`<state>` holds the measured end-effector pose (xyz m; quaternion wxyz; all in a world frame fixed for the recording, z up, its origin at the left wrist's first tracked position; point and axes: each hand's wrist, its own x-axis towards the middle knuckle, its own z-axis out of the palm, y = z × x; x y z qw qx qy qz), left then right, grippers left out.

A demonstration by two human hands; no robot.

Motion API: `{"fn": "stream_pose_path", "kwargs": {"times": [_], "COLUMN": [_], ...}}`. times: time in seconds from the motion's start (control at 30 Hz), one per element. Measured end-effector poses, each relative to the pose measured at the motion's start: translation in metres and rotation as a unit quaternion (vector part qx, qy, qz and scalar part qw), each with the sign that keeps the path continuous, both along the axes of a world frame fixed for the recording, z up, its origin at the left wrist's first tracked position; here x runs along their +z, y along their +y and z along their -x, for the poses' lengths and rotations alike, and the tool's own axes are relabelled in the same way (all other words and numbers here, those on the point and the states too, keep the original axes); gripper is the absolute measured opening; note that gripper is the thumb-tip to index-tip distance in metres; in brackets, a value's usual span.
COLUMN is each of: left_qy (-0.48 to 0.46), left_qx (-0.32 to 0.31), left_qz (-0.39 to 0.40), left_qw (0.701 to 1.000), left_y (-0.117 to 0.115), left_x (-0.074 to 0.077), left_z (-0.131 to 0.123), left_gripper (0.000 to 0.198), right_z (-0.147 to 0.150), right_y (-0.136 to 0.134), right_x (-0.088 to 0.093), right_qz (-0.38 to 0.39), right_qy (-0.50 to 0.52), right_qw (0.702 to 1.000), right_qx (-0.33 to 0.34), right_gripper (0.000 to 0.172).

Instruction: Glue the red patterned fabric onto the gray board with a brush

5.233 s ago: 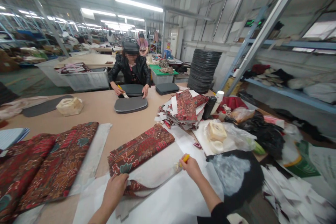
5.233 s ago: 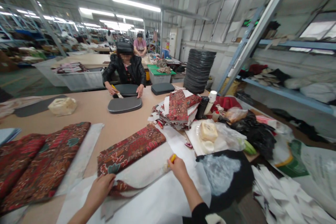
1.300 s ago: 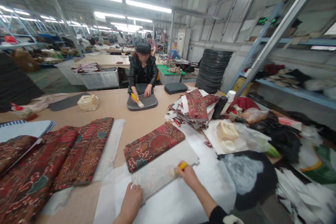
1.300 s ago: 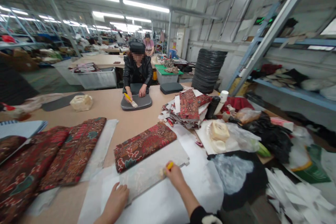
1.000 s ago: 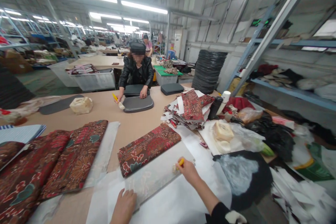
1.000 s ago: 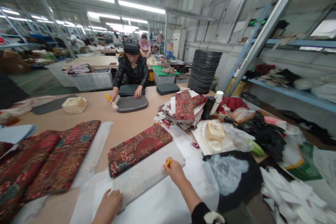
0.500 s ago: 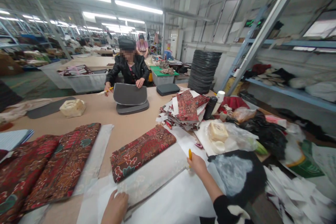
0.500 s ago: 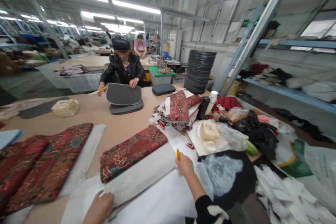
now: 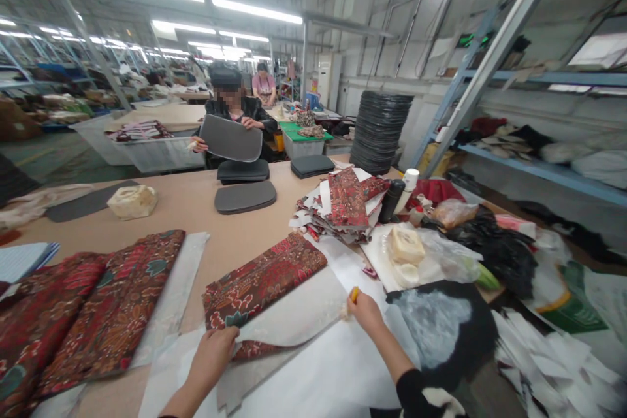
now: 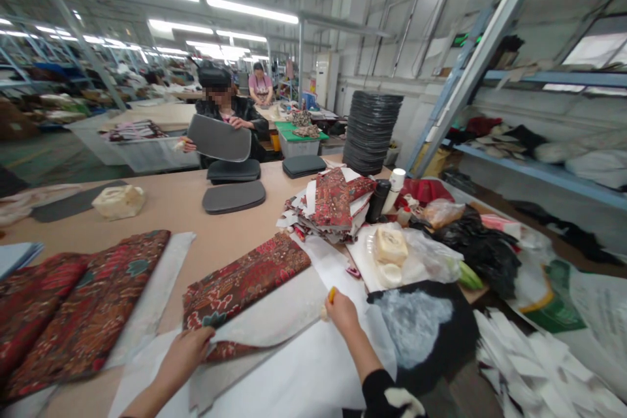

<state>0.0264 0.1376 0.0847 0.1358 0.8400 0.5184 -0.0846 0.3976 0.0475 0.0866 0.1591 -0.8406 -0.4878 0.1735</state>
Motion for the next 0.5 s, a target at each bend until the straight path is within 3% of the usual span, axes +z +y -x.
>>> {"fn": "stream_pose_path", "kwargs": {"times": [0.07, 0.17, 0.27, 0.33, 0.4, 0.5], "left_qy": [-0.02, -0.049, -0.09, -0.109, -0.106, -0.086], "left_qx": [0.033, 0.109, 0.168, 0.19, 0.21, 0.23], "left_qz": [-0.001, 0.008, -0.003, -0.021, -0.035, -0.039], "left_qw": [0.999, 0.993, 0.982, 0.975, 0.971, 0.969], "left_y": [0.007, 0.022, 0.044, 0.059, 0.072, 0.092], "left_x": [0.003, 0.004, 0.003, 0.003, -0.002, -0.02], "left_z": [-0.001, -0.003, -0.002, 0.006, 0.018, 0.038], "left_gripper": [0.03, 0.029, 0.032, 0.035, 0.036, 0.038], "right_z": [0.004, 0.036, 0.076, 0.083, 0.065, -0.001], "right_y": [0.002, 0.006, 0.002, -0.002, -0.008, -0.023], "right_x": [0.002, -0.005, -0.025, -0.037, -0.042, -0.035], "right_qz": [-0.01, -0.013, 0.045, 0.03, -0.046, -0.201], "right_qy": [0.007, 0.23, 0.5, 0.587, 0.619, 0.59], "right_qw": [0.999, 0.971, 0.862, 0.8, 0.755, 0.717], "right_qx": [-0.048, -0.07, -0.072, -0.12, -0.21, -0.314], "right_gripper": [0.016, 0.017, 0.007, 0.009, 0.02, 0.026]}}
